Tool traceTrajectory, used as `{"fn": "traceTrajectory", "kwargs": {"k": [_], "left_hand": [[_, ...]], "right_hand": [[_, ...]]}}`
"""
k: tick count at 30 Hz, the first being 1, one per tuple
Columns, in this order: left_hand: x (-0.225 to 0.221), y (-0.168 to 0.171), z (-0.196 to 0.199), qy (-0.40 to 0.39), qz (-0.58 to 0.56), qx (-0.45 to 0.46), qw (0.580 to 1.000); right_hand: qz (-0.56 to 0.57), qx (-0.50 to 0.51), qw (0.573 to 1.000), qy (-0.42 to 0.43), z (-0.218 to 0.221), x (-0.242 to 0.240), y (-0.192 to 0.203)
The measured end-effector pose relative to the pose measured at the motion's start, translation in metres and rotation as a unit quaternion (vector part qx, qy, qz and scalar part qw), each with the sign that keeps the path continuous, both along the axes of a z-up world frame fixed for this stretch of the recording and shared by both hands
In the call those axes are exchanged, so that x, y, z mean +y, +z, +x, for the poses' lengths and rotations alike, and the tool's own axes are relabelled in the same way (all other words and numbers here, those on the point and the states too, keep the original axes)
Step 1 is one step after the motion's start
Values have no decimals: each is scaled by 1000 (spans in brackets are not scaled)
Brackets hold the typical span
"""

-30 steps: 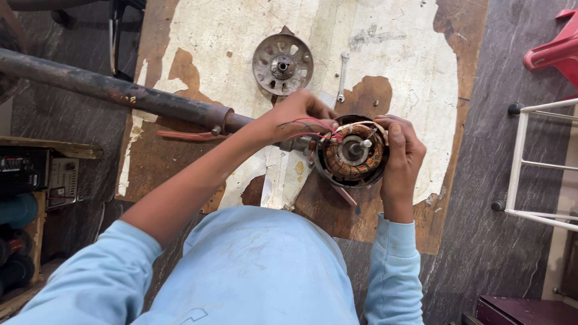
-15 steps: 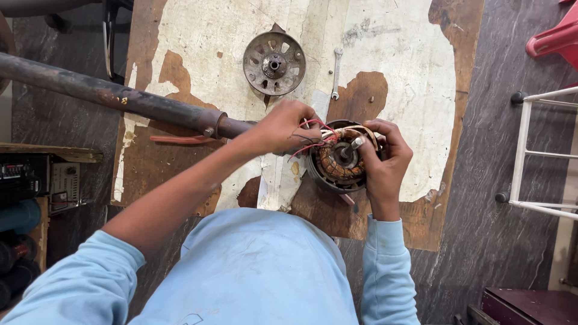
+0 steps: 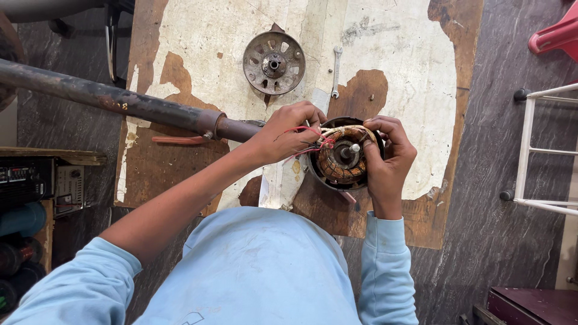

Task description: The person disassembles an electric motor, removes the end cap, and manipulates the internal windings and wires. They use pliers and a wrench to loosen components and adjust the wiring inside the motor housing.

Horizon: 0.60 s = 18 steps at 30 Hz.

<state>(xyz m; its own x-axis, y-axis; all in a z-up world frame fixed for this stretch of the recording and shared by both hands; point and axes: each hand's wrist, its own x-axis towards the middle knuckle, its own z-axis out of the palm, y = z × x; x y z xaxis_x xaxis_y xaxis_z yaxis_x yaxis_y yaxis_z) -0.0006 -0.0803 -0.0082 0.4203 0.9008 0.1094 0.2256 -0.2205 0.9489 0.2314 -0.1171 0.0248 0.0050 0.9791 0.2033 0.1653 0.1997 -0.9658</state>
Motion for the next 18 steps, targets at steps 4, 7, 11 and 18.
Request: {"fn": "traceTrajectory", "kwargs": {"k": [4, 7, 11, 18], "left_hand": [[-2, 7, -3, -13, -35, -11, 999], [-8, 12, -6, -17, -15, -44, 999], [-15, 15, -7, -16, -3, -51, 999], [-10, 19, -8, -29, -50, -41, 997]], "right_hand": [[21, 14, 1000, 7, -1, -2, 4], [35, 4, 999, 3, -2, -4, 6], [43, 2, 999, 3, -3, -8, 7], [54, -1, 999, 10, -4, -12, 9]]}}
